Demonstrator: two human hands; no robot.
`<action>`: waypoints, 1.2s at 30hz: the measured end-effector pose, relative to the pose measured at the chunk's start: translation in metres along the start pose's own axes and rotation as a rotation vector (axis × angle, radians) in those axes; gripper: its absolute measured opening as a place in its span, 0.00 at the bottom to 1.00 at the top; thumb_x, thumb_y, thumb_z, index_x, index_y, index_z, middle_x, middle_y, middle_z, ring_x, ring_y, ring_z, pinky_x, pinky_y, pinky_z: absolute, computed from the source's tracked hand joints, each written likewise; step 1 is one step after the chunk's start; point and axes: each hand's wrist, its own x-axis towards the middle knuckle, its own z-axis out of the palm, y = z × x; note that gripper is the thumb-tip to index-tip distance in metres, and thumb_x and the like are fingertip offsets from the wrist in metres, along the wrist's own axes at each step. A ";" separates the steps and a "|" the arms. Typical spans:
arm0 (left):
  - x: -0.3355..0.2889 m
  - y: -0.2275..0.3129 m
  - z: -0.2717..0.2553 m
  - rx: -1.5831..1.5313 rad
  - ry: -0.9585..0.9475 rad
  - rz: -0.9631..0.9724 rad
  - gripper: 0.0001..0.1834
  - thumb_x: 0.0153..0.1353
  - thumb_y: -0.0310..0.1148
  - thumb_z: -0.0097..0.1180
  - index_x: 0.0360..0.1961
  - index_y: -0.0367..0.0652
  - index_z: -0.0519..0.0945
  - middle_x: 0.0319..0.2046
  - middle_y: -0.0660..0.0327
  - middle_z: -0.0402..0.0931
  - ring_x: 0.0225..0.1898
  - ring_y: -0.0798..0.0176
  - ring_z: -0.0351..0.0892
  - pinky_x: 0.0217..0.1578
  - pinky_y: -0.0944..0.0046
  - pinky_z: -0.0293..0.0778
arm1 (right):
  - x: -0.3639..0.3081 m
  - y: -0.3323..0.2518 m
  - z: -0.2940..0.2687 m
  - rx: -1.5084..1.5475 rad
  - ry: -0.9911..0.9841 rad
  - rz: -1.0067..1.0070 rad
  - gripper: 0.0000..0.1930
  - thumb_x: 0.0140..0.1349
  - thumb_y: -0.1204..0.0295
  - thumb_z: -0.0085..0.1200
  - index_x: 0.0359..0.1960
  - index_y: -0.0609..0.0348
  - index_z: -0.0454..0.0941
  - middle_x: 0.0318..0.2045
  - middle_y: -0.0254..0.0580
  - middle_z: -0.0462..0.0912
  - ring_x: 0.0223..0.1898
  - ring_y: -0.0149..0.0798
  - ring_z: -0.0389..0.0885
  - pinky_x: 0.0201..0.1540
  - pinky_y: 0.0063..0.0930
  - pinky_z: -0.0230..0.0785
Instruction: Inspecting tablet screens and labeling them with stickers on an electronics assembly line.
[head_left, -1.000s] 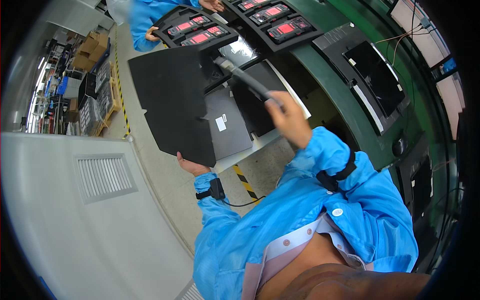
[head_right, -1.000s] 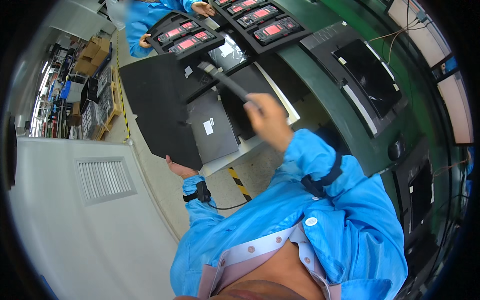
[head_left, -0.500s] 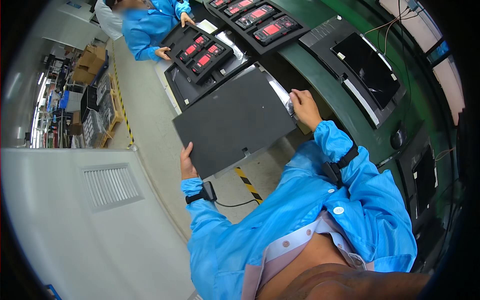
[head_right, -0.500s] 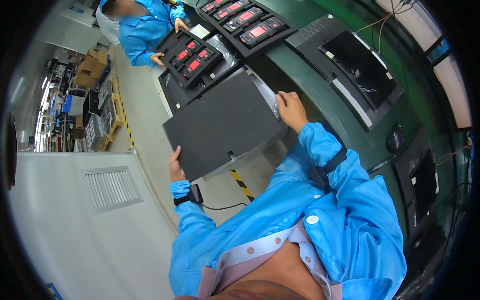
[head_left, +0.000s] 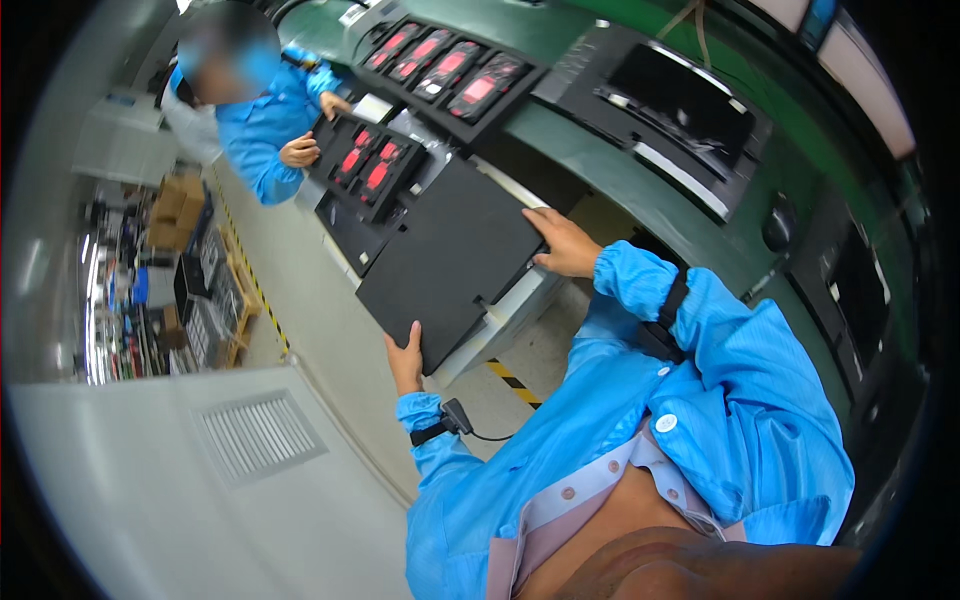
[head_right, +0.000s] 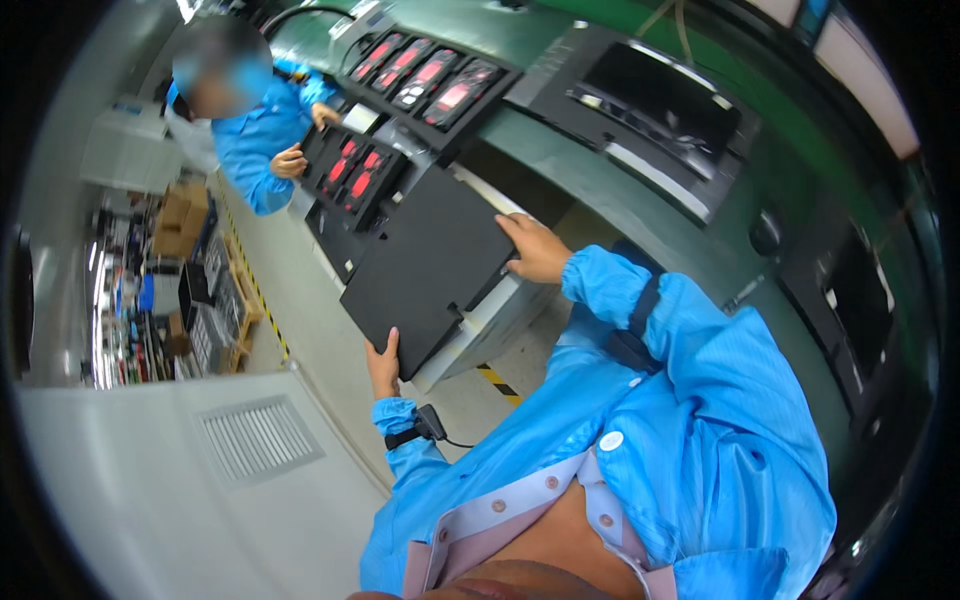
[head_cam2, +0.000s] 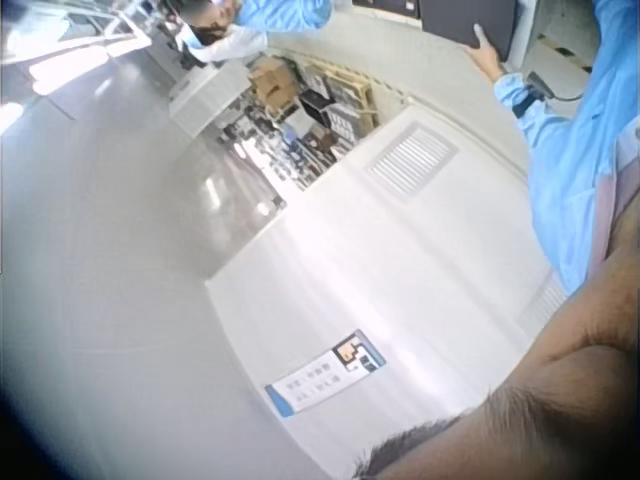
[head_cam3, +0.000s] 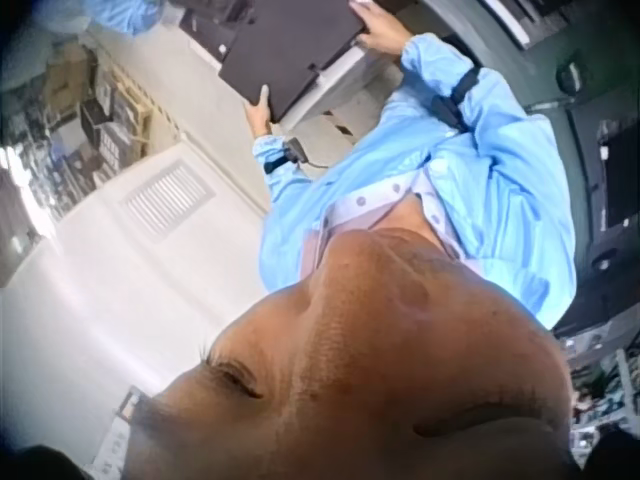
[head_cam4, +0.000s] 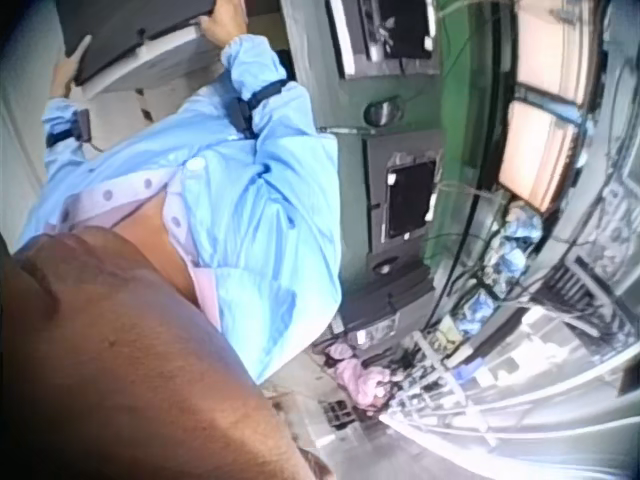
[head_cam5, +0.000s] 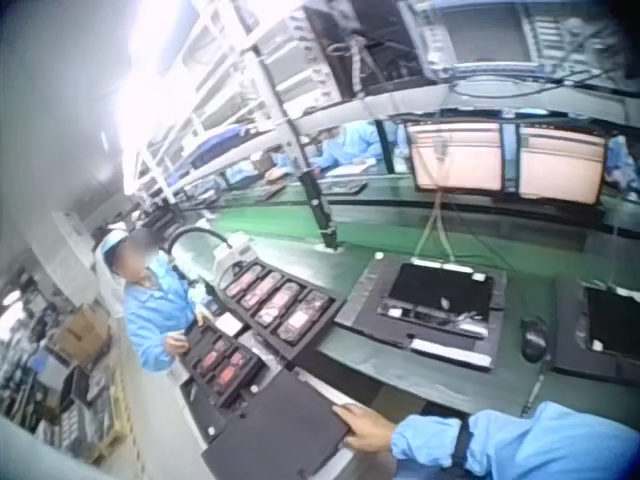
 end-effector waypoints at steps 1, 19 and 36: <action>0.009 0.005 -0.006 0.042 -0.058 0.026 0.44 0.70 0.49 0.73 0.75 0.29 0.72 0.69 0.41 0.79 0.69 0.44 0.80 0.71 0.50 0.72 | 0.001 -0.003 -0.003 -0.076 0.000 0.011 0.53 0.53 0.66 0.77 0.82 0.60 0.61 0.76 0.61 0.68 0.72 0.64 0.74 0.72 0.48 0.73; -0.158 0.316 0.283 -0.403 -1.509 0.613 0.18 0.79 0.28 0.61 0.64 0.29 0.81 0.39 0.54 0.88 0.42 0.63 0.86 0.50 0.62 0.80 | -0.498 -0.144 -0.221 -0.378 0.950 1.001 0.23 0.72 0.51 0.63 0.56 0.57 0.86 0.51 0.52 0.89 0.52 0.56 0.90 0.55 0.49 0.83; -0.279 0.349 0.343 -0.306 -1.723 0.955 0.13 0.76 0.27 0.66 0.58 0.34 0.86 0.39 0.58 0.87 0.43 0.66 0.86 0.47 0.64 0.80 | -0.751 -0.155 -0.022 0.338 2.504 1.062 0.45 0.69 0.57 0.71 0.77 0.78 0.66 0.67 0.55 0.82 0.65 0.40 0.82 0.64 0.33 0.75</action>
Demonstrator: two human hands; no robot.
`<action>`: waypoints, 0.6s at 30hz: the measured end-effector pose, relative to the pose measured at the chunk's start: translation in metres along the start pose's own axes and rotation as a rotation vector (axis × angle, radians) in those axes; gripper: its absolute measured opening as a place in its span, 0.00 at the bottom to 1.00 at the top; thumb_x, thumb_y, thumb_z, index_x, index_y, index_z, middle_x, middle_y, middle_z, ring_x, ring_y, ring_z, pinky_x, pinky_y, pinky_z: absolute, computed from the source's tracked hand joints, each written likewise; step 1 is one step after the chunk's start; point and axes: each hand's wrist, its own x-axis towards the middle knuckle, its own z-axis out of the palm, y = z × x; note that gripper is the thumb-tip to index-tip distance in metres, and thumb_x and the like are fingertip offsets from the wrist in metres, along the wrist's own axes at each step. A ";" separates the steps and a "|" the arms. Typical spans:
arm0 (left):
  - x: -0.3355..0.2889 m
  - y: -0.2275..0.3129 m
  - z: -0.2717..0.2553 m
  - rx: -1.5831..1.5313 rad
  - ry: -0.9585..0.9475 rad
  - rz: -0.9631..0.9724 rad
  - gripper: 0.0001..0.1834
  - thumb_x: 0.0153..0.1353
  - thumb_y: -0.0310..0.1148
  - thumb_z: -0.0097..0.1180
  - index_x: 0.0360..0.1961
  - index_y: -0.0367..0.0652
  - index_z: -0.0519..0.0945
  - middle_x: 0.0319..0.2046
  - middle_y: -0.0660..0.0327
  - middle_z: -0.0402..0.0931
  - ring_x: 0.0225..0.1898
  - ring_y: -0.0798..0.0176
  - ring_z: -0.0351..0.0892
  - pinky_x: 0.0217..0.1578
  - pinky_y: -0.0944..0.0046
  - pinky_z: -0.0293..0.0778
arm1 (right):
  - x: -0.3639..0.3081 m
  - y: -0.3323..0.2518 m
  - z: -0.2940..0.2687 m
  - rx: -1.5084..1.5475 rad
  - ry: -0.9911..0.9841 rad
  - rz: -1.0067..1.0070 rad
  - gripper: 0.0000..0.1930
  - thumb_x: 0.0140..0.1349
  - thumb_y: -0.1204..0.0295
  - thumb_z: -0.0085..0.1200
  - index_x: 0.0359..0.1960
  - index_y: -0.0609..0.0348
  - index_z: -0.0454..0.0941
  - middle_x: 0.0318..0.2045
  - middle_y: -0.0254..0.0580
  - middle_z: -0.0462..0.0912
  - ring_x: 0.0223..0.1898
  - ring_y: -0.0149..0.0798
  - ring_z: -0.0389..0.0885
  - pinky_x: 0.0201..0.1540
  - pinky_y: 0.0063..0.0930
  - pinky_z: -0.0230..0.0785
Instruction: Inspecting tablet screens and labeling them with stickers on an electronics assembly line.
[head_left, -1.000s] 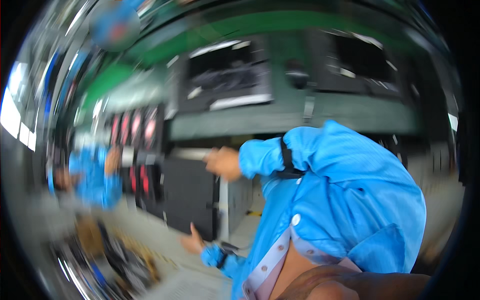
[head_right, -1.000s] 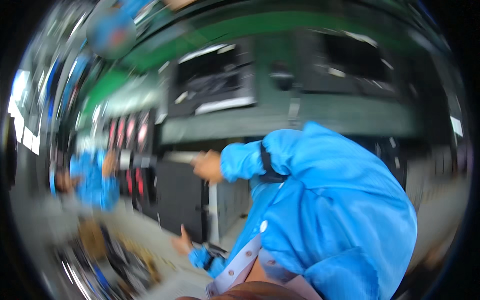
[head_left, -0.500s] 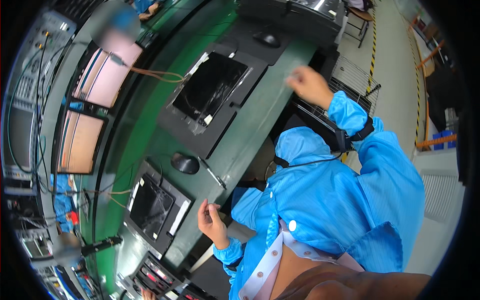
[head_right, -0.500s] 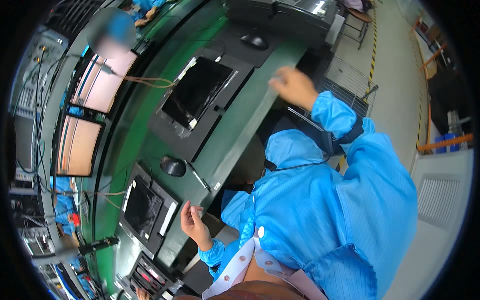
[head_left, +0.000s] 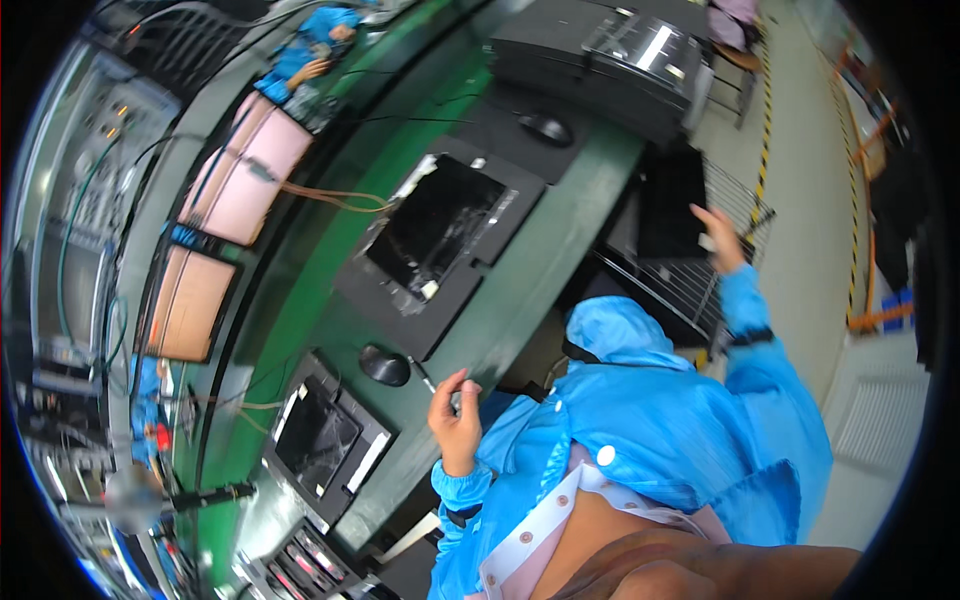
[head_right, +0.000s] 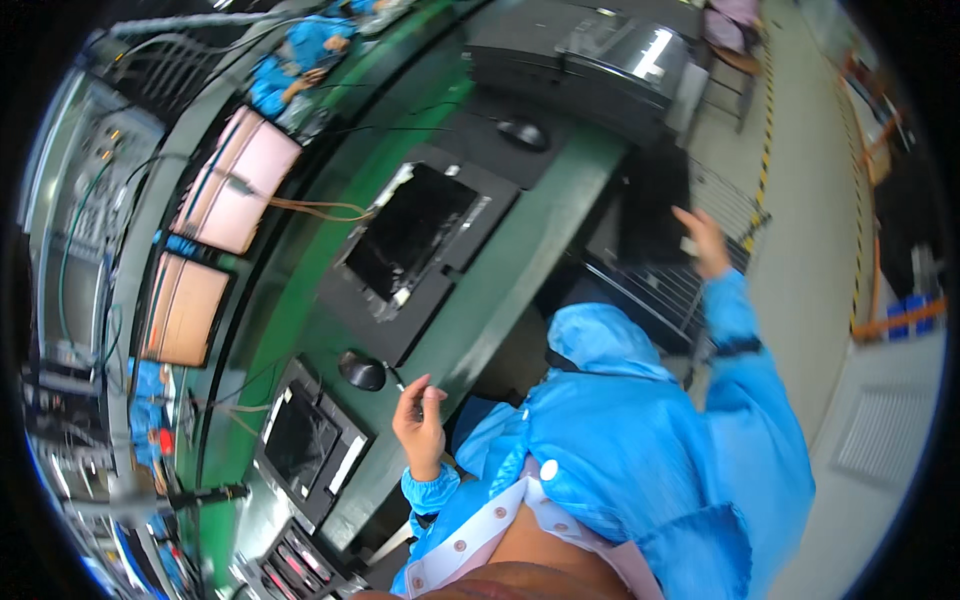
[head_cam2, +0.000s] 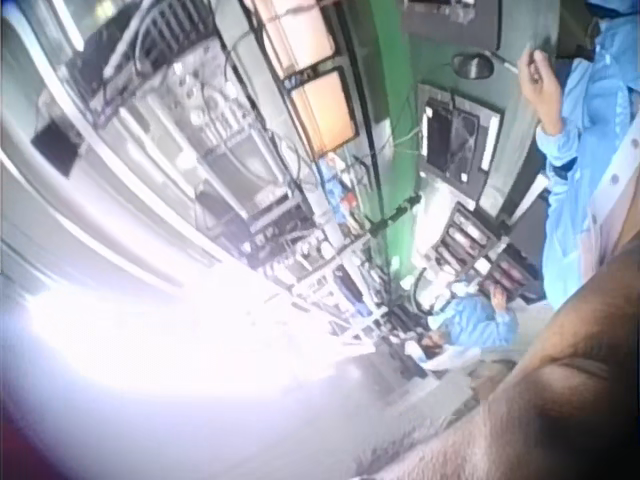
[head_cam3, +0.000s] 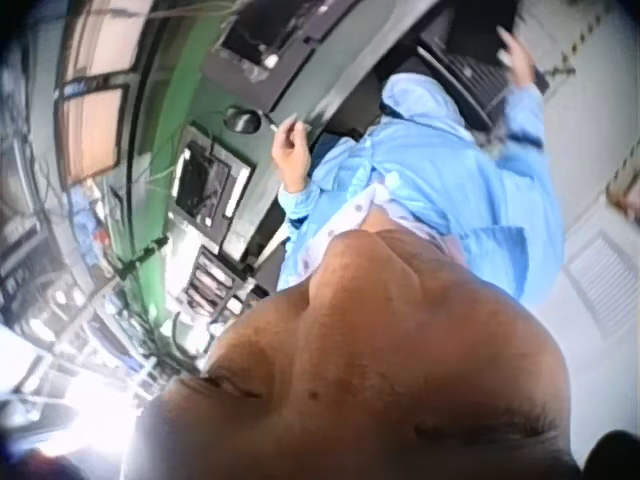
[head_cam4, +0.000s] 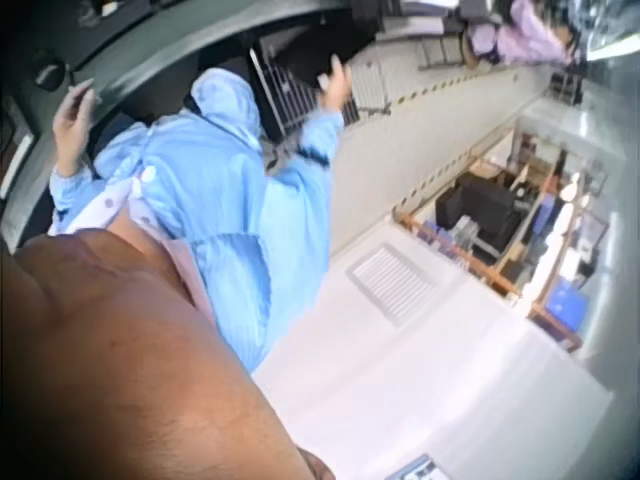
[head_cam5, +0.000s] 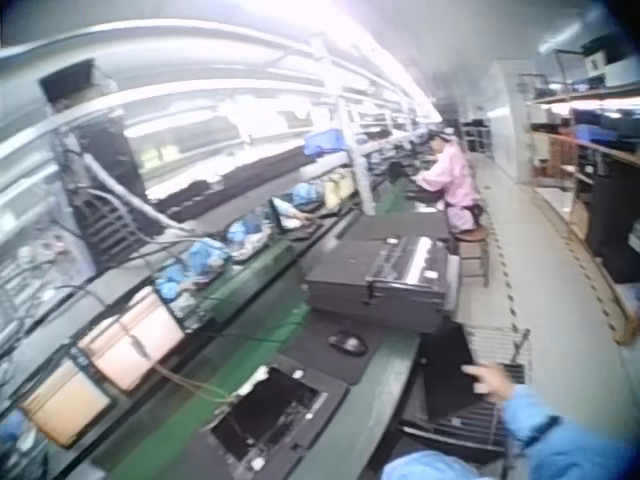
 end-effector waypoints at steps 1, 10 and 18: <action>0.002 0.002 0.002 -0.054 -0.017 -0.040 0.14 0.76 0.27 0.66 0.59 0.34 0.86 0.40 0.59 0.87 0.43 0.65 0.86 0.48 0.64 0.81 | -0.013 -0.028 -0.030 -0.038 -0.112 0.030 0.34 0.71 0.60 0.68 0.71 0.72 0.76 0.60 0.46 0.88 0.57 0.35 0.86 0.59 0.30 0.77; 0.050 0.017 0.016 -1.025 -0.752 -0.678 0.47 0.83 0.68 0.38 0.73 0.28 0.75 0.57 0.47 0.85 0.58 0.51 0.87 0.59 0.53 0.84 | -0.143 -0.203 0.010 -0.508 -0.926 -0.559 0.22 0.64 0.68 0.68 0.56 0.67 0.85 0.45 0.41 0.89 0.46 0.36 0.87 0.53 0.32 0.76; -0.102 0.019 -0.088 -1.117 -0.008 -0.654 0.34 0.72 0.35 0.70 0.75 0.34 0.74 0.66 0.54 0.81 0.66 0.60 0.81 0.69 0.56 0.76 | -0.266 -0.177 0.306 -0.048 -1.456 -2.005 0.17 0.57 0.75 0.68 0.50 0.53 0.88 0.50 0.40 0.89 0.56 0.48 0.88 0.67 0.56 0.76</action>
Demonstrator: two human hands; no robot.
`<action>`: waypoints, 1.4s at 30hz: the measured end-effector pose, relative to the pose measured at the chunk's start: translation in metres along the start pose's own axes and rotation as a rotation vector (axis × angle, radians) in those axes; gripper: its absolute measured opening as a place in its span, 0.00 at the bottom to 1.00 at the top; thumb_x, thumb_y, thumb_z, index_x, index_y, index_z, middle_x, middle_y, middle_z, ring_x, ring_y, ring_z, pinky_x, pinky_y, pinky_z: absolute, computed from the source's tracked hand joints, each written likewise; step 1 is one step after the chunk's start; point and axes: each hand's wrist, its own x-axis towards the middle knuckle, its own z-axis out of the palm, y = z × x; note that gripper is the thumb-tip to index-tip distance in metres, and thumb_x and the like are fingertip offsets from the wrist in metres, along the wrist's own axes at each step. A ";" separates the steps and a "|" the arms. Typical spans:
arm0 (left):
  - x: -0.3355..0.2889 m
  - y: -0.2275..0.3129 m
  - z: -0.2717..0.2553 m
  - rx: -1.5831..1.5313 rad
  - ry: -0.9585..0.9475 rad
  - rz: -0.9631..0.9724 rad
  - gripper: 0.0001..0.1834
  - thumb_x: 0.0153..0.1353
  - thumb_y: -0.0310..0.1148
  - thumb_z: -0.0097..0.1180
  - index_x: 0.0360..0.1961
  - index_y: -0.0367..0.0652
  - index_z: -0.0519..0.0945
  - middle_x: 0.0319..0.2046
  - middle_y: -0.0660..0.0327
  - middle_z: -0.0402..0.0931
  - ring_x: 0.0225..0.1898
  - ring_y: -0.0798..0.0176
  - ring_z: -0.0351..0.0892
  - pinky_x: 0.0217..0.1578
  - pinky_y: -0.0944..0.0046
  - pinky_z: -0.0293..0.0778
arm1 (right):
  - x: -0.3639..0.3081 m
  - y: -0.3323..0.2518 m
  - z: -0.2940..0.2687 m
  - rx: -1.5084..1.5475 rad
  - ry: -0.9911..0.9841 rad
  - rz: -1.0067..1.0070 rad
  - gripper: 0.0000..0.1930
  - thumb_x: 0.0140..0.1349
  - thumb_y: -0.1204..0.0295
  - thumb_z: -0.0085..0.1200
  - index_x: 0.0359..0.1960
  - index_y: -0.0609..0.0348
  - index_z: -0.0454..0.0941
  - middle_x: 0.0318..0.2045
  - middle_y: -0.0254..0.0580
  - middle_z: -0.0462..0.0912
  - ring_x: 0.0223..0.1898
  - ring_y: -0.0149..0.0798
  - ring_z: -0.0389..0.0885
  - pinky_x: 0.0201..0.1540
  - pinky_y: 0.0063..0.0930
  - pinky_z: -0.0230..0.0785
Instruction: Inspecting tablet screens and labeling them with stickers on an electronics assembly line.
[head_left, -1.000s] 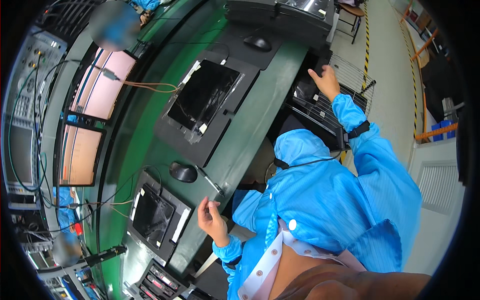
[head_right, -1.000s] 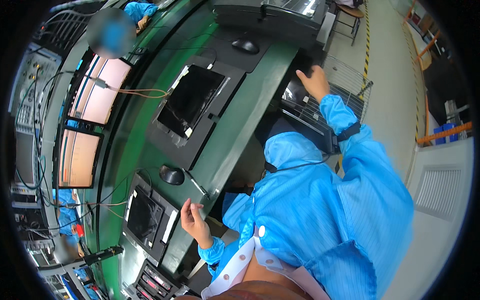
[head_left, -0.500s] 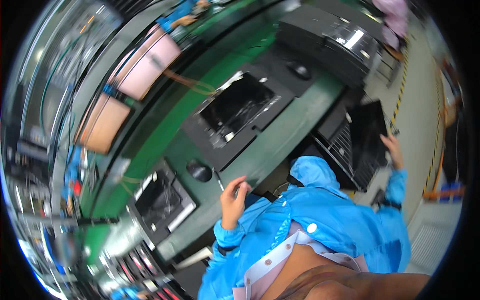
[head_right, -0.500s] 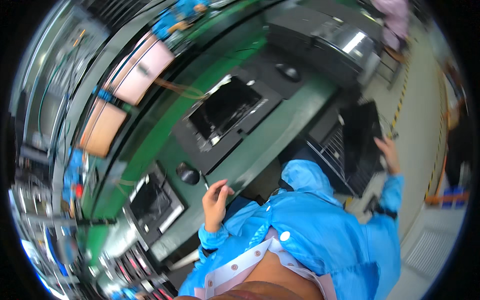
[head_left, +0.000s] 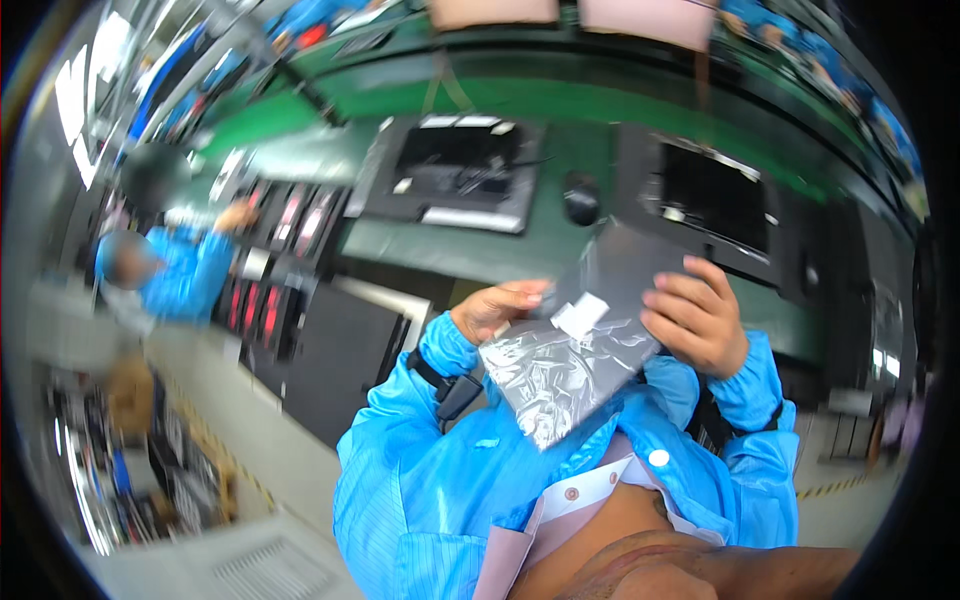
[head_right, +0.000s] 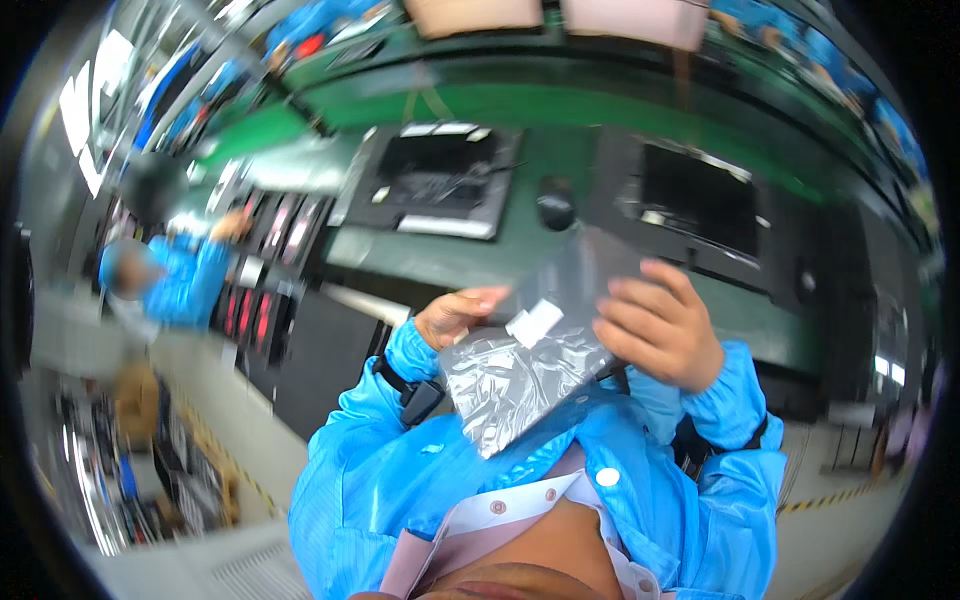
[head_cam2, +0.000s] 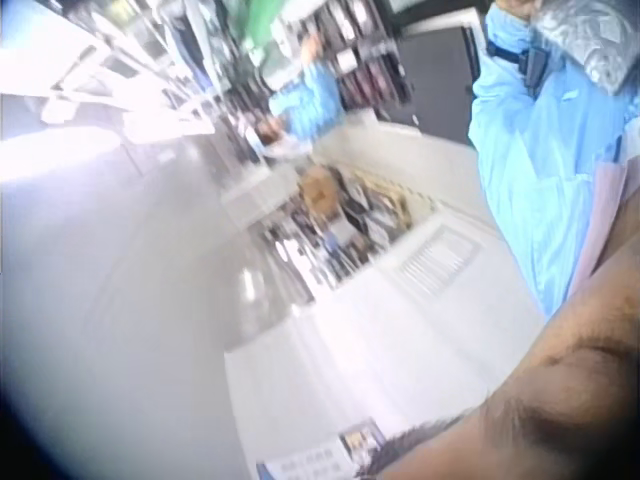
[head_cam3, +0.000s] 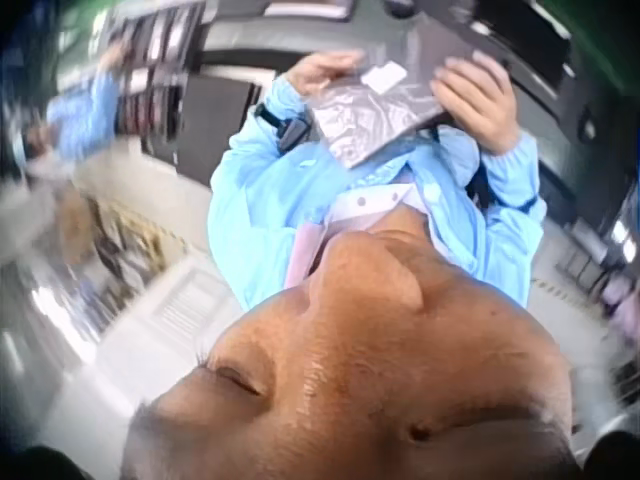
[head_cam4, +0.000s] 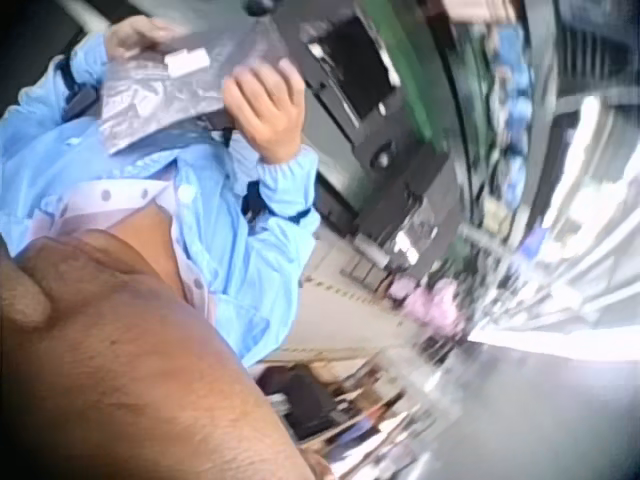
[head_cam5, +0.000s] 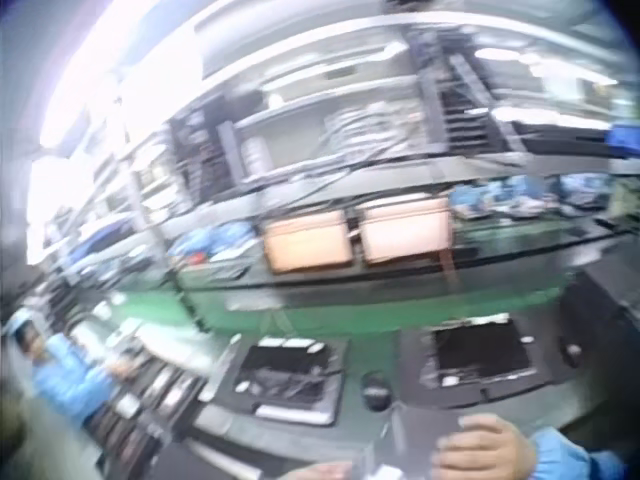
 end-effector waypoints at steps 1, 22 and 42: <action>-0.026 -0.010 -0.009 0.177 -0.049 0.253 0.33 0.74 0.31 0.67 0.76 0.35 0.72 0.66 0.55 0.81 0.66 0.61 0.81 0.69 0.56 0.76 | 0.018 0.002 0.027 0.007 -0.001 -0.016 0.19 0.58 0.74 0.68 0.53 0.52 0.88 0.54 0.40 0.89 0.61 0.48 0.86 0.72 0.59 0.73; -0.244 -0.092 -0.227 0.043 1.536 0.589 0.26 0.73 0.36 0.69 0.65 0.34 0.78 0.58 0.48 0.83 0.56 0.53 0.87 0.56 0.51 0.85 | -0.043 -0.010 0.140 0.545 -0.225 0.511 0.13 0.65 0.72 0.71 0.50 0.62 0.88 0.56 0.50 0.87 0.59 0.58 0.85 0.62 0.48 0.78; 0.118 0.002 0.005 1.674 0.487 1.347 0.10 0.61 0.25 0.73 0.43 0.40 0.87 0.42 0.53 0.84 0.46 0.45 0.84 0.51 0.45 0.79 | -0.147 0.029 0.076 0.023 0.019 0.619 0.07 0.60 0.75 0.71 0.38 0.58 0.87 0.30 0.45 0.79 0.33 0.52 0.81 0.35 0.48 0.73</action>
